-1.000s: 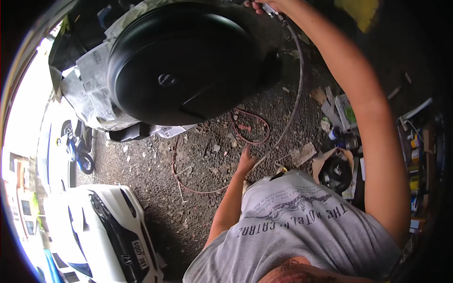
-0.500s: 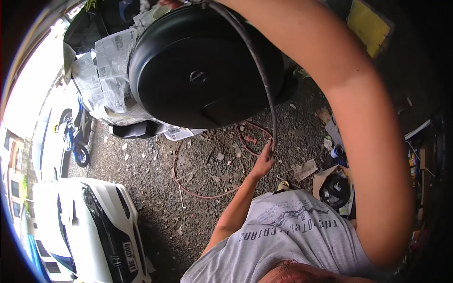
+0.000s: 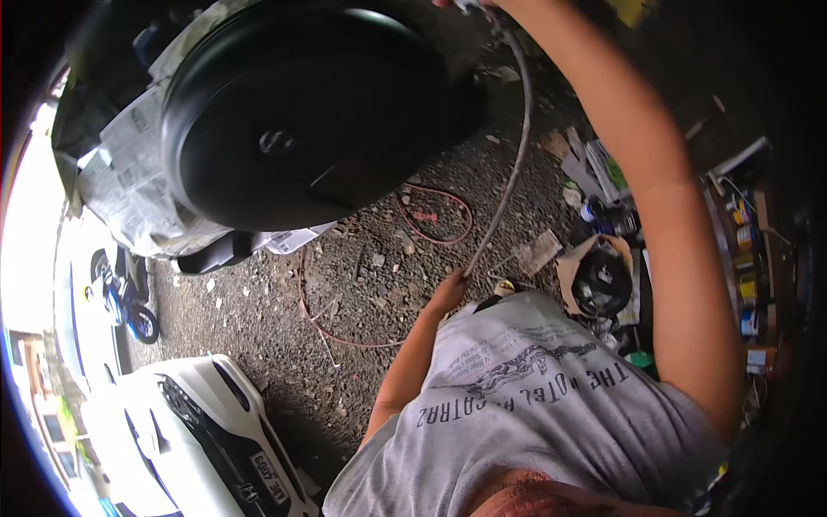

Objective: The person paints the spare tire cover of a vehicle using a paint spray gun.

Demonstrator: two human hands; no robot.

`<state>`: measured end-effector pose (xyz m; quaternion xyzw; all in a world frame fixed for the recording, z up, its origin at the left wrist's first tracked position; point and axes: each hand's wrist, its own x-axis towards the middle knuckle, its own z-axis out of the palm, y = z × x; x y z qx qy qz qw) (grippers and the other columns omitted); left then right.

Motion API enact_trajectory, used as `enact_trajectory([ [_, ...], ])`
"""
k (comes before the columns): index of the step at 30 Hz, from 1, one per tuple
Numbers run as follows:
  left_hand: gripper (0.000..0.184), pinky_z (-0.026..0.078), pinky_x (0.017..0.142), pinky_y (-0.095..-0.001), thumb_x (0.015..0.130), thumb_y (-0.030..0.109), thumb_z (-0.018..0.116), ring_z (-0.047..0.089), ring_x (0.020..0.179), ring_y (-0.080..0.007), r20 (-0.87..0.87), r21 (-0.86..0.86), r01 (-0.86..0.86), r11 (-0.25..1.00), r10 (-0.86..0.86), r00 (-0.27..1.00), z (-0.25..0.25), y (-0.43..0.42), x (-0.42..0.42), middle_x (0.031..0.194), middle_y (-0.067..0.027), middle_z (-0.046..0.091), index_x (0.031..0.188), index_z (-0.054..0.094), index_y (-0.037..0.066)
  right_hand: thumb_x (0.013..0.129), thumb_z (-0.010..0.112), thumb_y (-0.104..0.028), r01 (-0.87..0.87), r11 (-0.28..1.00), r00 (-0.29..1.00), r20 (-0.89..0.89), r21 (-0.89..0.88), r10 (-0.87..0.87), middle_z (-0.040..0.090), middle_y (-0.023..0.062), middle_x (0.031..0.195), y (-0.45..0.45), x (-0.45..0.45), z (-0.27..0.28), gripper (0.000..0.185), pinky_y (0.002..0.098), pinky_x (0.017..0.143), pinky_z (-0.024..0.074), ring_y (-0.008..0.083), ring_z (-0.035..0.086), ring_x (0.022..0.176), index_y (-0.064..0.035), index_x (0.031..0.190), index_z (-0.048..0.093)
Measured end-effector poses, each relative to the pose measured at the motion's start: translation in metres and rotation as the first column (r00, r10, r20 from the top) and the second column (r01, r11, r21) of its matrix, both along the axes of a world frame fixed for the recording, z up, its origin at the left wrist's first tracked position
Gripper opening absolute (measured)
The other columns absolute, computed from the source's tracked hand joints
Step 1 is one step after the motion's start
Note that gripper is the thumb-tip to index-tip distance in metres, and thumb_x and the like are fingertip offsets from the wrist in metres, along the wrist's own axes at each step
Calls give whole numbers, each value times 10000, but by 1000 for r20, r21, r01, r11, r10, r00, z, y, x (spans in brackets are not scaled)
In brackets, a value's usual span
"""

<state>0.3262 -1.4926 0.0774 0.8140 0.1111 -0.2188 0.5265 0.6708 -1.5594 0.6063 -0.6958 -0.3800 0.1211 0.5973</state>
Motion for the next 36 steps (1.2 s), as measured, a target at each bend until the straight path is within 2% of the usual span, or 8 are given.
enact_trajectory([
  [3,404,491,831,-480,1000,339,595,661,984,-420,-67,18,11,1000,-9,998,-33,10,-29,1033,-262,685,1290,572,57,1014,569,-466,248,969,950,-199,2,-243,586,82,647,-69,18,-71,384,325,314,382,134,455,354,-87,1022,634],
  [6,385,502,833,-465,989,308,623,669,964,-386,-132,282,135,950,-101,986,-71,21,-50,1025,-249,687,1238,569,19,920,696,-539,346,931,846,-392,-112,-362,619,38,736,-122,55,-172,477,250,402,421,58,457,452,-79,1026,628],
  [17,389,515,795,-501,962,287,591,682,960,-427,-321,346,10,938,108,941,-74,16,-98,1071,-251,695,1267,539,51,962,666,-468,375,920,791,-478,-112,-381,665,47,786,-196,67,-397,452,211,366,412,50,508,429,-71,1177,648],
  [19,456,532,801,-490,959,336,575,695,950,-419,-358,313,261,913,-141,923,-128,33,-142,1082,-236,704,1312,519,53,981,629,-478,427,891,780,-437,-153,-448,695,69,819,-209,40,-413,463,236,354,386,67,487,397,-45,1144,636],
  [22,461,525,873,-496,962,338,565,677,1041,-431,-599,195,98,976,39,800,-118,-5,-148,1127,-252,693,1324,535,54,1003,583,-479,500,848,717,-466,-176,-519,720,58,877,-235,-14,-420,471,244,368,376,67,491,415,-27,1125,628],
  [25,473,511,933,-474,960,326,570,645,1133,-425,-483,313,134,940,36,875,-134,-37,-172,1182,-276,670,1354,552,64,990,630,-428,543,816,667,-488,-200,-563,717,33,854,-262,-78,-430,418,237,401,408,56,520,447,-27,1106,655],
  [30,496,505,962,-411,943,254,587,640,1161,-381,-488,-37,-48,998,24,872,-166,-26,-217,1231,-262,657,1401,548,67,963,703,-305,553,782,643,-450,-288,-620,711,5,809,-291,-144,-428,283,231,431,414,44,521,484,-34,1042,679],
  [36,515,527,882,-410,899,272,651,693,1008,-361,-510,5,-53,999,48,859,-59,-37,-214,1043,-233,704,1386,572,124,951,723,-204,499,815,703,-412,-296,-580,700,-12,791,-291,-149,-405,190,239,453,401,36,521,522,-29,1013,682],
])
